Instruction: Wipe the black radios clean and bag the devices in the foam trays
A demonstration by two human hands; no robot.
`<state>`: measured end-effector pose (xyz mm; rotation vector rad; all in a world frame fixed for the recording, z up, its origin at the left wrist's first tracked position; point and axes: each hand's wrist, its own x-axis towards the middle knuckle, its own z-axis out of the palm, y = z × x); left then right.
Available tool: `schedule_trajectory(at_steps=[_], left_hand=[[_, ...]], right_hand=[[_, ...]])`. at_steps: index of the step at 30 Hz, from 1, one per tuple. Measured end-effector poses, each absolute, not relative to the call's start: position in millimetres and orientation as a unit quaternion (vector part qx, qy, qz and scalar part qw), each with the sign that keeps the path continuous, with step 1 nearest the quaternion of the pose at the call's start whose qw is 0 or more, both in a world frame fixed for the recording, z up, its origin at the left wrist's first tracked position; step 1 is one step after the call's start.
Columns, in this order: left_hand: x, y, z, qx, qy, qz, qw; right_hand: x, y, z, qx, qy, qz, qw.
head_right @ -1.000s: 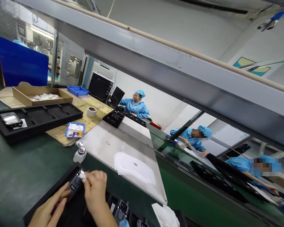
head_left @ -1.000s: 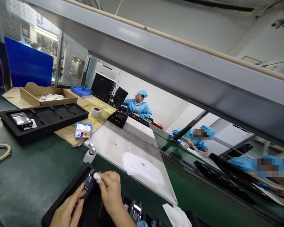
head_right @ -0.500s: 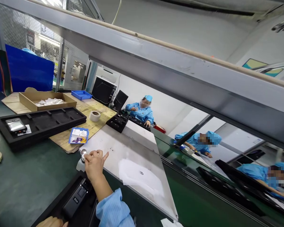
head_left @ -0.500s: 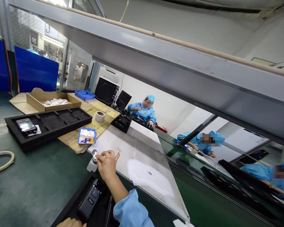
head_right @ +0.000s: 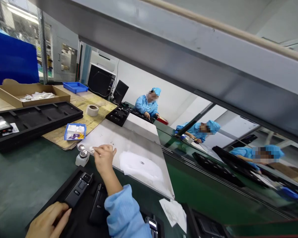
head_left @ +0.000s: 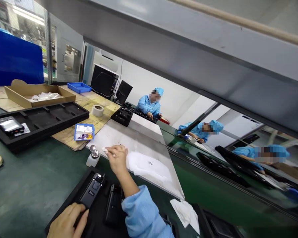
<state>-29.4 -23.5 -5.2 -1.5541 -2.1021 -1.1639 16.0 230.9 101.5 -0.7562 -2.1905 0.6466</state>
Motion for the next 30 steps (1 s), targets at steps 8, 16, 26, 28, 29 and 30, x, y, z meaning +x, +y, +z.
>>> schedule_trajectory(at_steps=[8,16,26,28,29,30], left_hand=[[-28,74,52,-0.518,-0.843,-0.143,0.027],[-47,38,34,-0.554,-0.784,-0.28,0.008],[-31,-27,10,-0.553,-0.674,-0.486,0.064],[-30,-29,5,-0.541,-0.673,-0.5,0.06],[-30,-30,2,-0.535,-0.672,-0.51,0.053],[-30,-31,0,-0.53,-0.67,-0.519,0.042]], right_hand=[[146,189,68,-0.312,-0.768,0.366,0.424],[197,171,62,-0.306,-0.709,0.438,0.461],[116,127,95,0.032,-0.916,0.239,0.321],[106,130,98,0.079,-0.941,0.189,0.269],[104,135,100,0.087,-0.95,0.166,0.252],[105,140,100,0.084,-0.956,0.144,0.242]])
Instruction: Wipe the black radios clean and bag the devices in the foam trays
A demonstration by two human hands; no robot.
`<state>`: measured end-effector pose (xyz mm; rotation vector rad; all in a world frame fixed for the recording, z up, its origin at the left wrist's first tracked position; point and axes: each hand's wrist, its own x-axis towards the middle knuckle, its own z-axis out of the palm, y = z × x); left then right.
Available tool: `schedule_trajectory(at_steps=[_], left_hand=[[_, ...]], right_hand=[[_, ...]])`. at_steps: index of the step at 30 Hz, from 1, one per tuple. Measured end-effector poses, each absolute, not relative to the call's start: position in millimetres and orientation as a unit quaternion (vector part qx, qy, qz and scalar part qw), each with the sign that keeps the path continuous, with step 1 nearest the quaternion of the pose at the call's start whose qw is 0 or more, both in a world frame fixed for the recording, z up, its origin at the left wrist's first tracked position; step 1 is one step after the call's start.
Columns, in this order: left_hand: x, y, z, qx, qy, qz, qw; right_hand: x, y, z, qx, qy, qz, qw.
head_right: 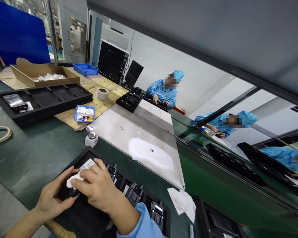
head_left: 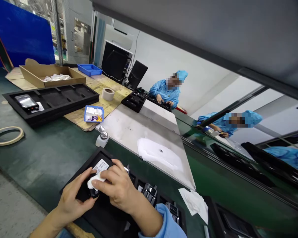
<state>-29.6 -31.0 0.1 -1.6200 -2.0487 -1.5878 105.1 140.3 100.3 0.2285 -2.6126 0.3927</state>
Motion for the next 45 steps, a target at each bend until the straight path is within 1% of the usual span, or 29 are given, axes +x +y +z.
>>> schedule_trajectory(at_steps=[1,3,6,9,11,13,15,17,19,21,24,28,30,32,34,38,41,43,45], left_hand=[[-29,-31,-1,-0.527,-0.666,-0.527,0.03],[-28,-32,-2,-0.525,-0.659,-0.539,0.011],[-27,-31,0,-0.531,-0.653,-0.54,0.006],[-28,-32,2,-0.536,-0.646,-0.543,0.012],[-29,-33,0,-0.524,-0.649,-0.552,0.005],[-30,-35,-3,-0.515,-0.653,-0.556,-0.011],[-30,-36,-5,-0.517,-0.654,-0.552,-0.019],[-32,-36,-7,-0.528,-0.654,-0.542,-0.015],[-33,-36,-6,-0.535,-0.658,-0.53,0.008],[-33,-35,-4,-0.539,-0.66,-0.522,0.036],[-32,-34,1,-0.554,-0.65,-0.518,0.053],[-31,-33,3,-0.56,-0.644,-0.519,0.041],[-31,-34,2,-0.559,-0.645,-0.519,0.042],[-32,-33,2,-0.562,-0.646,-0.515,0.044],[-33,-33,1,-0.563,-0.649,-0.509,0.056],[-34,-35,-1,-0.564,-0.649,-0.506,0.066],[-35,-35,-2,-0.536,-0.666,-0.518,0.029],[-37,-27,0,-0.511,-0.685,-0.519,0.014],[-40,-9,8,-0.501,-0.709,-0.496,0.026]], right_hand=[[107,146,101,0.07,-0.96,0.122,0.243],[113,154,101,0.017,-0.958,0.089,0.272],[117,149,102,-0.043,-0.943,0.098,0.316],[112,134,102,0.016,-0.948,0.156,0.278],[108,132,100,0.041,-0.953,0.17,0.249],[106,140,98,0.005,-0.953,0.156,0.258],[105,148,98,-0.05,-0.946,0.144,0.288],[103,149,102,-0.063,-0.939,0.147,0.306],[99,140,109,-0.023,-0.944,0.16,0.286],[97,127,115,0.024,-0.956,0.163,0.241],[102,120,120,0.046,-0.97,0.143,0.19],[123,137,117,0.061,-0.975,0.117,0.18],[129,146,117,0.048,-0.975,0.097,0.196],[128,147,120,0.009,-0.969,0.085,0.231],[120,140,121,-0.015,-0.963,0.094,0.252],[105,125,113,0.052,-0.966,0.105,0.23],[118,136,99,0.055,-0.964,0.085,0.247],[140,152,90,0.007,-0.962,0.08,0.26],[169,166,84,-0.085,-0.95,0.081,0.29]])
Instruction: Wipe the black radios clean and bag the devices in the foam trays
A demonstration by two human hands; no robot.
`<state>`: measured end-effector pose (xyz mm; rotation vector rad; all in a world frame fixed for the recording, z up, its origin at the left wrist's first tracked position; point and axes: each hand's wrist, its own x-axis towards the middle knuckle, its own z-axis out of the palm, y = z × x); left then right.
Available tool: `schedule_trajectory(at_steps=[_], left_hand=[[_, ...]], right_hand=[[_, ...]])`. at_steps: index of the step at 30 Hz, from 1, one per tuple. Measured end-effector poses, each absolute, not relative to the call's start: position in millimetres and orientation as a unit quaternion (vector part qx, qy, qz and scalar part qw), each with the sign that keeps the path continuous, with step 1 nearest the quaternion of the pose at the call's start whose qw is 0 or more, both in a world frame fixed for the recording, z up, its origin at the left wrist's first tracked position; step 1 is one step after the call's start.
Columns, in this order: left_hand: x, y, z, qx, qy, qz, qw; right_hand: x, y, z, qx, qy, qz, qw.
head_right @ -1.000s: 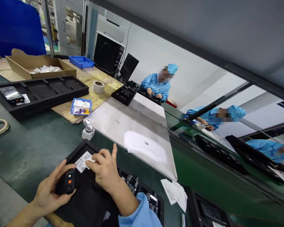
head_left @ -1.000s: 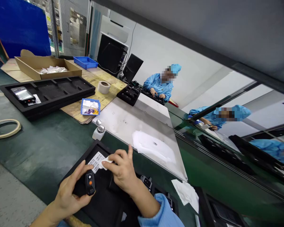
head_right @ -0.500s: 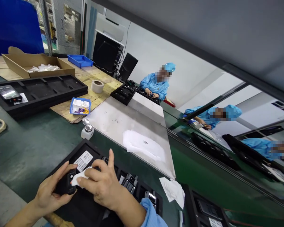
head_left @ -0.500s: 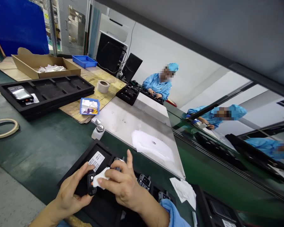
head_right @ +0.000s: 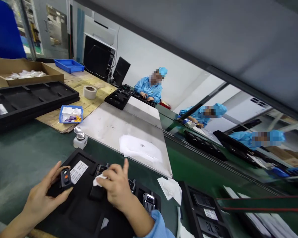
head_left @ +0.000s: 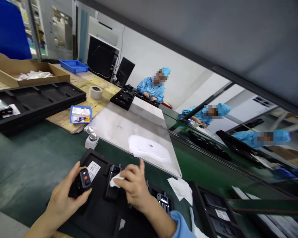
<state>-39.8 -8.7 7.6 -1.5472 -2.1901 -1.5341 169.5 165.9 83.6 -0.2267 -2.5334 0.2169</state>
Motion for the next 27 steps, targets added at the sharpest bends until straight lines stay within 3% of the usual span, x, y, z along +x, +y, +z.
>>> schedule_trajectory(at_steps=[3,6,13,17,21,23,27], left_hand=[[-40,33,28,-0.507,-0.784,-0.356,0.048],[-26,72,51,-0.519,-0.834,-0.183,0.045],[51,115,62,-0.552,-0.829,-0.086,-0.039],[56,106,56,-0.564,-0.814,-0.126,-0.061],[47,63,40,-0.602,-0.711,-0.351,-0.094],[48,42,30,-0.598,-0.657,-0.447,-0.105],[57,21,18,-0.608,-0.626,-0.482,-0.08]], right_hand=[[215,171,73,-0.236,-0.903,0.093,0.347],[248,162,60,-0.294,-0.872,0.109,0.377],[270,156,53,-0.313,-0.827,0.184,0.43],[288,167,65,-0.307,-0.807,0.242,0.442],[285,170,77,-0.296,-0.784,0.305,0.452],[264,164,83,-0.265,-0.812,0.287,0.434],[218,148,92,-0.164,-0.896,0.221,0.348]])
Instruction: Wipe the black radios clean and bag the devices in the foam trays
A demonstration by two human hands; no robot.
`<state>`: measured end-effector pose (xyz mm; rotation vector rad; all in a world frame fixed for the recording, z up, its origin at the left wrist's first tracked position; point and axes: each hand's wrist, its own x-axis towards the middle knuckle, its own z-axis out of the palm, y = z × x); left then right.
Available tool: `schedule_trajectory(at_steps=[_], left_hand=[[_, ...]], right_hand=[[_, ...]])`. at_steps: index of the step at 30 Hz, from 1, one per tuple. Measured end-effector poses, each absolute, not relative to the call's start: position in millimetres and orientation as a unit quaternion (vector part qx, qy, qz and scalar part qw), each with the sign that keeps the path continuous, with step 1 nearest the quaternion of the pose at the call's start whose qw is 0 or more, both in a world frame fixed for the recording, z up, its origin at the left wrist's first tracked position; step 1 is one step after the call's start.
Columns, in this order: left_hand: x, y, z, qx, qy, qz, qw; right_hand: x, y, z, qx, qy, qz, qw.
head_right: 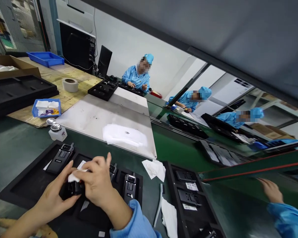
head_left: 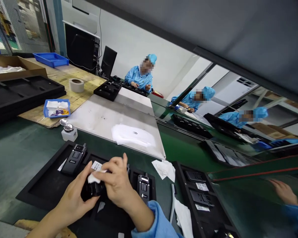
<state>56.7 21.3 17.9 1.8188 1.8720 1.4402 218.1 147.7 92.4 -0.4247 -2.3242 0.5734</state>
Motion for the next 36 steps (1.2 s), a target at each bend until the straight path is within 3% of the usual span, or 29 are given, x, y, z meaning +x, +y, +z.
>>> schedule_trajectory(at_steps=[3,10,16,23,29,36], left_hand=[[61,17,13,0.614,0.611,0.495,0.069],[55,11,-2,0.576,0.6,0.542,0.119],[50,7,-8,0.574,0.586,0.549,0.161],[45,0,-3,0.555,0.596,0.562,0.143],[46,-4,-9,0.591,0.573,0.551,0.138],[42,-9,-9,0.579,0.586,0.555,0.113]], right_hand=[[215,144,91,-0.107,-0.921,0.206,0.313],[263,162,68,-0.132,-0.934,0.209,0.258],[231,159,92,-0.156,-0.915,0.192,0.318],[232,155,88,-0.086,-0.961,0.129,0.229],[220,153,100,-0.128,-0.925,0.152,0.324],[225,141,102,-0.074,-0.963,0.142,0.217]])
